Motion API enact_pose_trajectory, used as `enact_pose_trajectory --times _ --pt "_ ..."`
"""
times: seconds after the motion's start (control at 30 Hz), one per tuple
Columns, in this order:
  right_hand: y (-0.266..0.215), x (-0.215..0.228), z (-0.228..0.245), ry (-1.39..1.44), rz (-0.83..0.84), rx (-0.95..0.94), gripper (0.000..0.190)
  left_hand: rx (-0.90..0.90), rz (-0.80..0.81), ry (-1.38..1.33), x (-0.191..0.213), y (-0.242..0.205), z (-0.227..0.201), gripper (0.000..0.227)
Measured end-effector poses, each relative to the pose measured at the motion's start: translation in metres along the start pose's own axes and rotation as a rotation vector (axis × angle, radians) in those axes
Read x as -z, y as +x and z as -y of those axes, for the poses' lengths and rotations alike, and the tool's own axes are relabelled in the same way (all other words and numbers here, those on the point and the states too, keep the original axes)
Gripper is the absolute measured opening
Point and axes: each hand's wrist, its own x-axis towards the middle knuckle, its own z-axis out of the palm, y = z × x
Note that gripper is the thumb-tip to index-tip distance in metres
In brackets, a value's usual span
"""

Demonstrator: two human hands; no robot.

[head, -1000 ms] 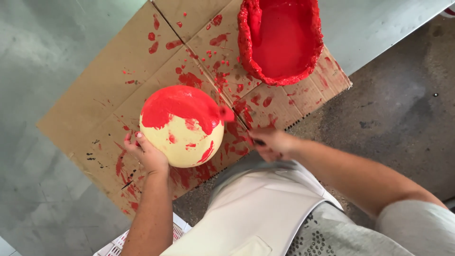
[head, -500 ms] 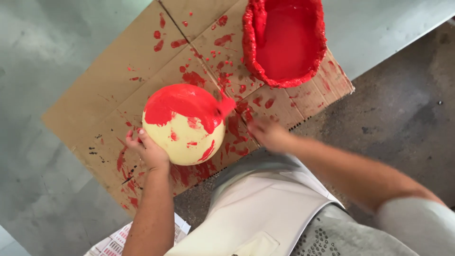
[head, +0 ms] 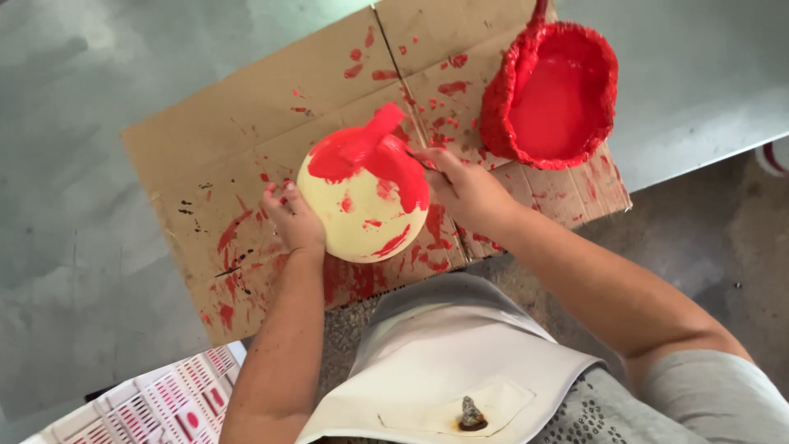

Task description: The person paints a cream-colored plate red using a paint roller and a red paint container. After painting, the person places the finished plate into a red crate with other painted plates.

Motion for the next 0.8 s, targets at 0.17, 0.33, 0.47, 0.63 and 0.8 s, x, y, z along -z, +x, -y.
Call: enact_pose_trajectory --times 0.17,0.33,0.47,0.63,0.8 --pt "0.040 -0.025 0.023 -0.154 -0.047 0.010 0.033 0.018 0.061 -0.105 -0.014 0.015 0.029 0.046" --pt "-0.017 -0.039 -0.031 -0.620 -0.050 0.023 0.024 0.068 0.102 -0.032 -0.005 0.007 0.013 0.045" --pt "-0.088 -0.033 -0.042 -0.749 -0.089 0.085 0.022 0.100 0.137 0.065 -0.007 0.014 0.019 0.046" --pt "-0.061 -0.047 -0.016 -0.834 -0.146 0.124 0.026 0.093 0.141 0.031 -0.021 0.020 0.037 0.042" --pt "0.019 -0.092 -0.003 -0.837 -0.405 0.316 0.022 0.124 0.153 0.013 -0.031 0.026 0.043 0.040"
